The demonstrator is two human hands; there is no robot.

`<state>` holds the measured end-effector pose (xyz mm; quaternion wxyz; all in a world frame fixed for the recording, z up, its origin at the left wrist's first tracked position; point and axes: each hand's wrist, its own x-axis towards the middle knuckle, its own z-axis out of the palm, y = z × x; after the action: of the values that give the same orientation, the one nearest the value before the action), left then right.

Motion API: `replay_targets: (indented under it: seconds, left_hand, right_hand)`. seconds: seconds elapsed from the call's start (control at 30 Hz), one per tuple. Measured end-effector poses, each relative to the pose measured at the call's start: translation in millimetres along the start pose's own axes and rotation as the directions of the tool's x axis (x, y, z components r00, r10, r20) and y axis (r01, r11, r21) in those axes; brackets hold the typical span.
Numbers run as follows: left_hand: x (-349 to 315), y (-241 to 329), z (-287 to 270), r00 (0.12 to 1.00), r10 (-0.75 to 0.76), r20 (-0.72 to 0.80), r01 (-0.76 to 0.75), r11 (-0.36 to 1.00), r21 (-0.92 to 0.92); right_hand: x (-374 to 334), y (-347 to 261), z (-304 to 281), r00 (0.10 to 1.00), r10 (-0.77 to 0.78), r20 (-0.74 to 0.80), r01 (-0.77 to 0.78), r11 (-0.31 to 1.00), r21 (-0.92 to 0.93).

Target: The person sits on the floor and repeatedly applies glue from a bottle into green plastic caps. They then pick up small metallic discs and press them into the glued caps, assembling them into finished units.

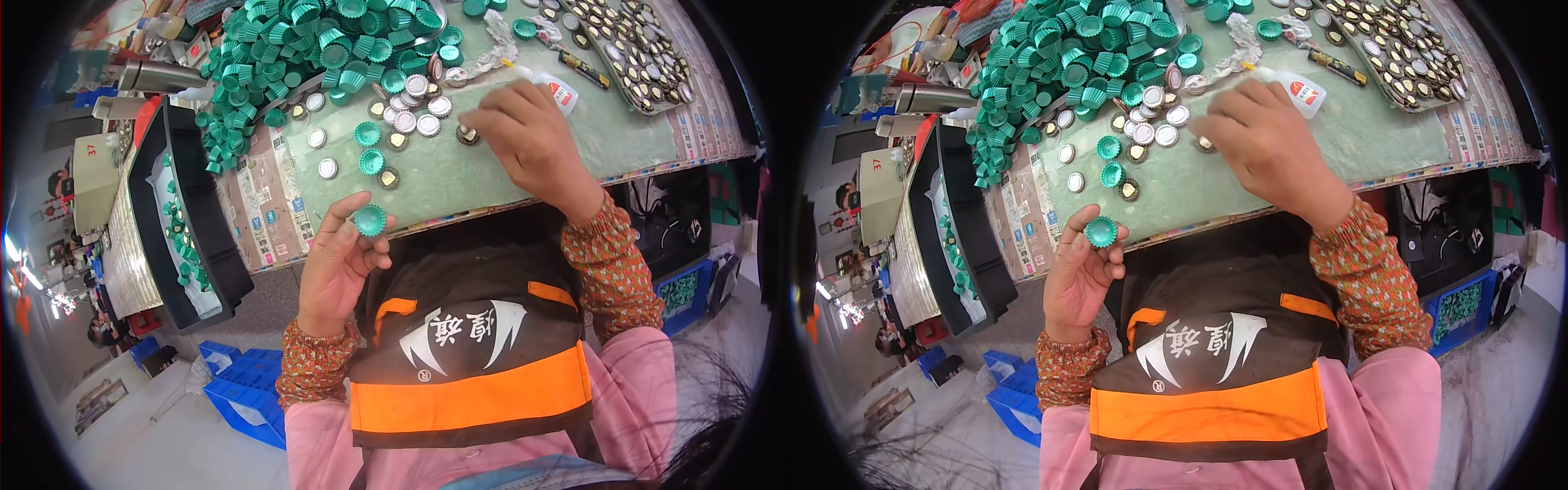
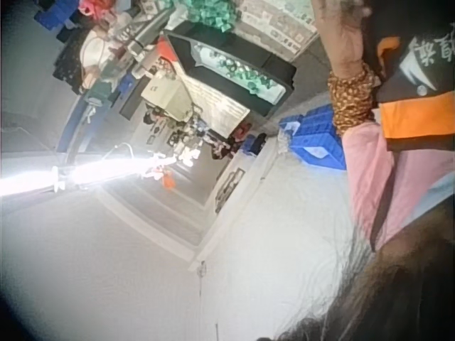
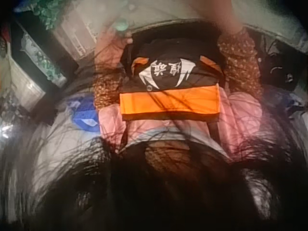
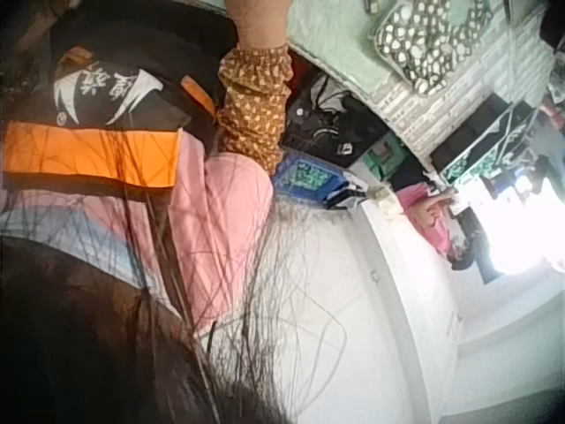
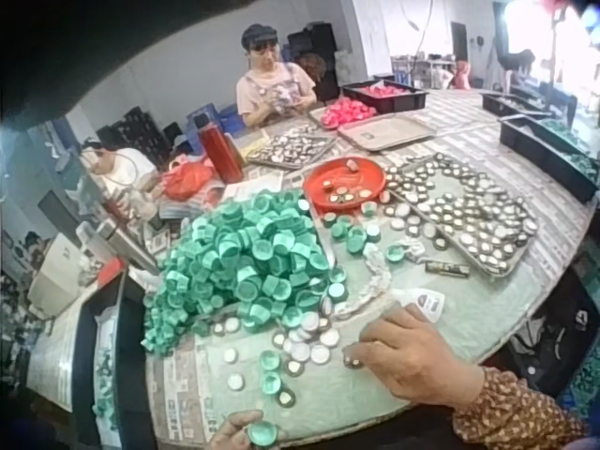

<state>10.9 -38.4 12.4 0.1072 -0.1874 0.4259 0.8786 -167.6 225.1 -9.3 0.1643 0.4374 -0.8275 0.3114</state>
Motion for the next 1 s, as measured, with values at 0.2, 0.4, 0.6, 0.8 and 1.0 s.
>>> replay_targets:
  seconds: [0.2,0.4,0.6,0.8,1.0]
  left_hand:
    - [8.0,2.0,10.7,1.0,-0.018,0.018,0.018,1.0,0.004]
    - [8.6,2.0,10.7,0.999,-0.045,0.009,0.045,0.999,0.031]
    - [10.1,-4.4,12.6,0.999,-0.053,0.011,0.053,0.998,0.031]
    - [9.0,-5.8,12.1,0.999,-0.045,0.024,0.043,0.998,0.049]
    - [8.7,-9.6,11.7,0.998,-0.059,0.009,0.058,0.997,0.054]
  right_hand:
    - [-26.8,5.3,-8.2,0.996,0.081,0.034,-0.084,0.992,0.096]
    - [-25.7,-12.5,-10.1,0.937,0.332,0.108,-0.347,0.918,0.191]
    - [-20.6,-19.7,-0.6,0.955,0.284,0.084,-0.293,0.949,0.118]
    - [-17.8,-13.6,-7.9,0.97,0.193,0.144,-0.203,0.978,0.056]
    - [-22.1,-20.3,-21.7,0.96,0.219,0.176,-0.207,0.975,-0.084]
